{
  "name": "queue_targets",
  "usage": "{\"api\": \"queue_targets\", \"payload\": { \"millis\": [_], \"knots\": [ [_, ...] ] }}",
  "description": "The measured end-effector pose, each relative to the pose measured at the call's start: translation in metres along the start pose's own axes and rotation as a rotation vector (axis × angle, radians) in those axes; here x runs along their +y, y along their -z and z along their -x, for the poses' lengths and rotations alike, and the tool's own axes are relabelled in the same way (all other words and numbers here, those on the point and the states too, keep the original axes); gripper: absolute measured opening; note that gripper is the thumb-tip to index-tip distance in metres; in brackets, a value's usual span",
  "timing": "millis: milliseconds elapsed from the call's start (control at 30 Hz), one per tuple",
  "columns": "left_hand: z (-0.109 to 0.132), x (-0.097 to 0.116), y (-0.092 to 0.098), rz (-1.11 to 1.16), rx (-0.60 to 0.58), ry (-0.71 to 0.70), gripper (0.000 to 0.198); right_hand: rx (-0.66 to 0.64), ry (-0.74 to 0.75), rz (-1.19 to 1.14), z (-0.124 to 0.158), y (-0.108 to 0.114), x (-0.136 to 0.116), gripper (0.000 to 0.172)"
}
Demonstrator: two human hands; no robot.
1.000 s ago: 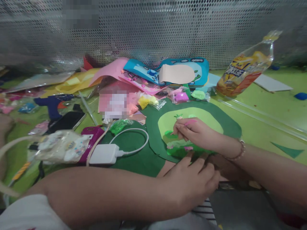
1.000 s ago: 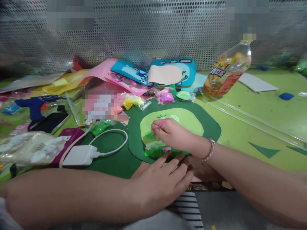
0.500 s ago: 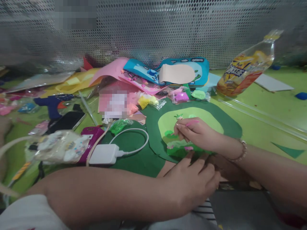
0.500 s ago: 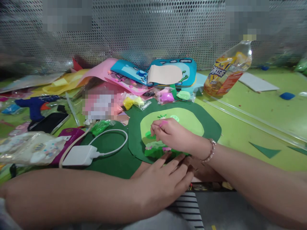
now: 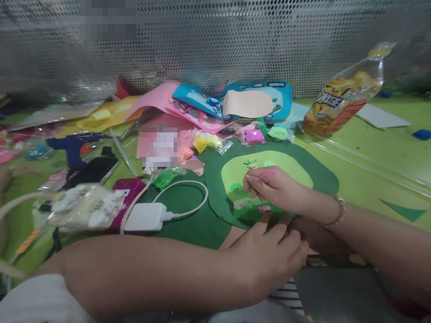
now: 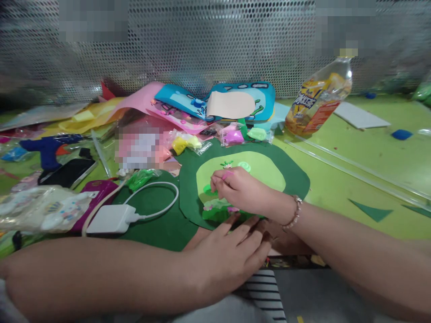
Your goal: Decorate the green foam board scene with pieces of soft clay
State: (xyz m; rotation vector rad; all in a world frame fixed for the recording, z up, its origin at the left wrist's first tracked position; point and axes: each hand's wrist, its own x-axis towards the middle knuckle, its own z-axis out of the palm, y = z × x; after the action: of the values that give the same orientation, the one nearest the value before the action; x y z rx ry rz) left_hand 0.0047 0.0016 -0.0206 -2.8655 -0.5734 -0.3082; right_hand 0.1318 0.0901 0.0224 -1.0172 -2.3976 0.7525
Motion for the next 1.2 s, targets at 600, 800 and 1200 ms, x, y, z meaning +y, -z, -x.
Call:
{"api": "queue_targets", "payload": {
  "millis": [600, 800, 1200],
  "knots": [
    [-0.0002, 0.0004, 0.0011, -0.007, -0.01, 0.005, 0.042, 0.025, 0.03, 0.007, -0.0015, -0.0018, 0.0024, 0.03],
    [-0.0001, 0.0, -0.0034, -0.004, -0.003, -0.013, 0.043, 0.035, 0.015, -0.017, -0.0018, -0.002, 0.0017, 0.029],
    [0.0007, 0.0009, -0.0003, -0.003, -0.02, -0.007, 0.043, 0.037, -0.003, -0.043, -0.0007, -0.0022, 0.0031, 0.029]
  ]
}}
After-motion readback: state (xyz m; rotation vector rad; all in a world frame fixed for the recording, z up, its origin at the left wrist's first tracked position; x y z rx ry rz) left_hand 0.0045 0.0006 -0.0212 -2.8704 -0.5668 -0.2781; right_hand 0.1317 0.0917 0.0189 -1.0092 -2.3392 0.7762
